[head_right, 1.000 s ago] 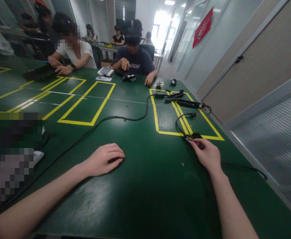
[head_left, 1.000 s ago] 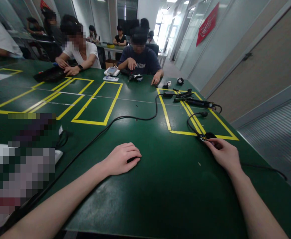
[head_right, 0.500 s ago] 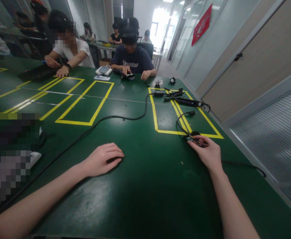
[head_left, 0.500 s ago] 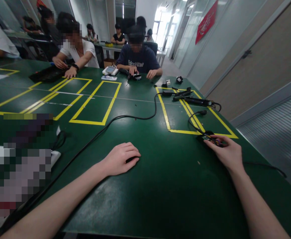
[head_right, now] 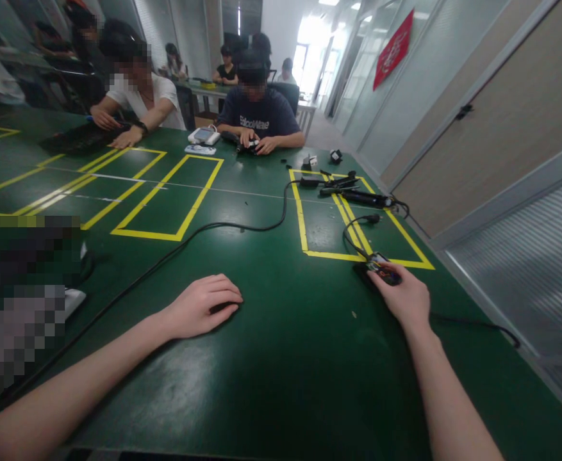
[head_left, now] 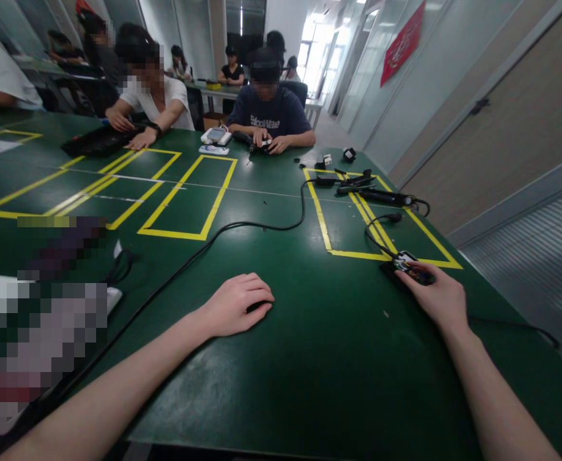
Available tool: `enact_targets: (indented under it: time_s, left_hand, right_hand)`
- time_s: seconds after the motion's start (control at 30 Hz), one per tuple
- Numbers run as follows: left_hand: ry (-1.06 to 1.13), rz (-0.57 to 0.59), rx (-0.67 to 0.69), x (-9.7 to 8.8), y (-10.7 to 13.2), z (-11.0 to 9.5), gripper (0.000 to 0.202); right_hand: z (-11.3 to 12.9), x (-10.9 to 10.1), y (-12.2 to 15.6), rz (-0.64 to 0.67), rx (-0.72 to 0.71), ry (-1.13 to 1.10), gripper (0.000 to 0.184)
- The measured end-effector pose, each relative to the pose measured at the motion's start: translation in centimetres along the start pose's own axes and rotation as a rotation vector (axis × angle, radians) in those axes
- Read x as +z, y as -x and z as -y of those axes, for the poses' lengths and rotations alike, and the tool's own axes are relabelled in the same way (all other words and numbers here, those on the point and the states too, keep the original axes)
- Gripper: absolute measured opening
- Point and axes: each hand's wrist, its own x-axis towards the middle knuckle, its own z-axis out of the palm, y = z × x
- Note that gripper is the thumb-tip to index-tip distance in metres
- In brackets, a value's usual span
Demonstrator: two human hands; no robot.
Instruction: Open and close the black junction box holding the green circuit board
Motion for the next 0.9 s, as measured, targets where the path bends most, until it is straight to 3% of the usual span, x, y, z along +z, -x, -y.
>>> enact_targets:
  time_s: [0.13,0.33,0.5,0.63,0.77,0.9]
  left_hand:
    - [0.008,0.001,-0.004,0.0,-0.1,-0.1,0.018]
    - [0.017,0.008,-0.013,0.2,-0.1,0.0,0.019]
    - [-0.004,-0.047,-0.019,0.0,-0.1,-0.3,0.019]
    - [0.009,-0.114,-0.01,-0.3,0.0,-0.8,0.032]
    - [-0.019,-0.04,0.037,-0.4,0.2,-0.8,0.037]
    - [-0.048,-0.002,0.017,-0.4,0.2,-0.4,0.033]
  right_hand:
    - [2.0,0.3,0.8,0.045,-0.031,-0.048,0.056]
    - [8.0,1.3,3.1,0.202,-0.185,-0.09,0.041]
    - [14.1,2.0,7.9,0.392,-0.478,-0.292,0.024]
    - [18.1,2.3,12.4,0.47,-0.723,-0.476,0.025]
    - [19.7,2.5,13.7,0.579,-0.875,-0.527,0.029]
    - [19.7,2.7,12.9,0.551,-0.895,-0.582,0.028]
